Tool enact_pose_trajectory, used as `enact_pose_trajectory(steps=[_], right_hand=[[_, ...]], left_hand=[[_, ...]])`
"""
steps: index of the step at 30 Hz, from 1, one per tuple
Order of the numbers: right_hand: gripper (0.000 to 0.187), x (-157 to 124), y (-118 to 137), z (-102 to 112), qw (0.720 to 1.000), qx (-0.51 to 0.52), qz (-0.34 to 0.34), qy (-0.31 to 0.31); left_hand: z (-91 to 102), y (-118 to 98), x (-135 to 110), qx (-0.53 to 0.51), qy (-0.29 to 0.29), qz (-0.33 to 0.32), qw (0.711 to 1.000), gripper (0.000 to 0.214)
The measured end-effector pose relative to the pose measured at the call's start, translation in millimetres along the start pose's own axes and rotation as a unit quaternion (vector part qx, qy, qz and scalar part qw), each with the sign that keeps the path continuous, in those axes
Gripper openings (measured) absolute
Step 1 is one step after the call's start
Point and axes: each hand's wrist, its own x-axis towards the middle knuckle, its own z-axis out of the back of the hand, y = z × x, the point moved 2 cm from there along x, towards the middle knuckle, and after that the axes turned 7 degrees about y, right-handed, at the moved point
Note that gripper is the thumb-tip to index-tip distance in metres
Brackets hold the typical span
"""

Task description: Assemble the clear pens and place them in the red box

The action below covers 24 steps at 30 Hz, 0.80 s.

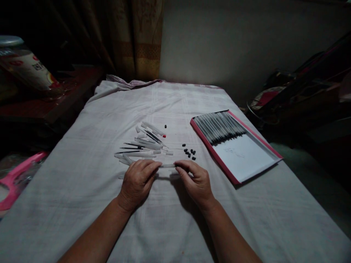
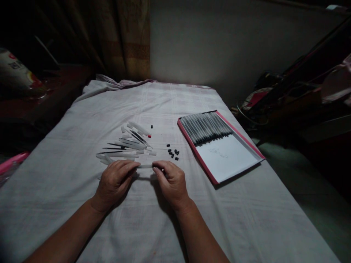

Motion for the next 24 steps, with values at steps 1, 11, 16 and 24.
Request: enact_pose_trajectory(steps=[1, 11, 16, 24], right_hand=[[0.015, 0.5, 0.1, 0.9, 1.000, -0.011, 0.009, 0.006], [0.028, 0.9, -3.9, 3.7, 0.991, -0.103, 0.032, 0.074], [0.015, -0.9, -4.3, 2.5, 0.996, -0.061, 0.020, 0.062], [0.015, -1.0, -6.1, 3.1, 0.995, -0.063, 0.016, 0.073]], left_hand=[[0.2, -0.4, 0.1, -0.001, -0.001, -0.003, 1.000, 0.025], [1.7, -3.9, 2.2, -0.002, -0.004, -0.023, 1.000, 0.022], [0.2, -2.4, 1.5, -0.008, -0.002, -0.013, 1.000, 0.022], [-1.4, -2.4, 0.6, -0.001, -0.005, -0.016, 1.000, 0.021]])
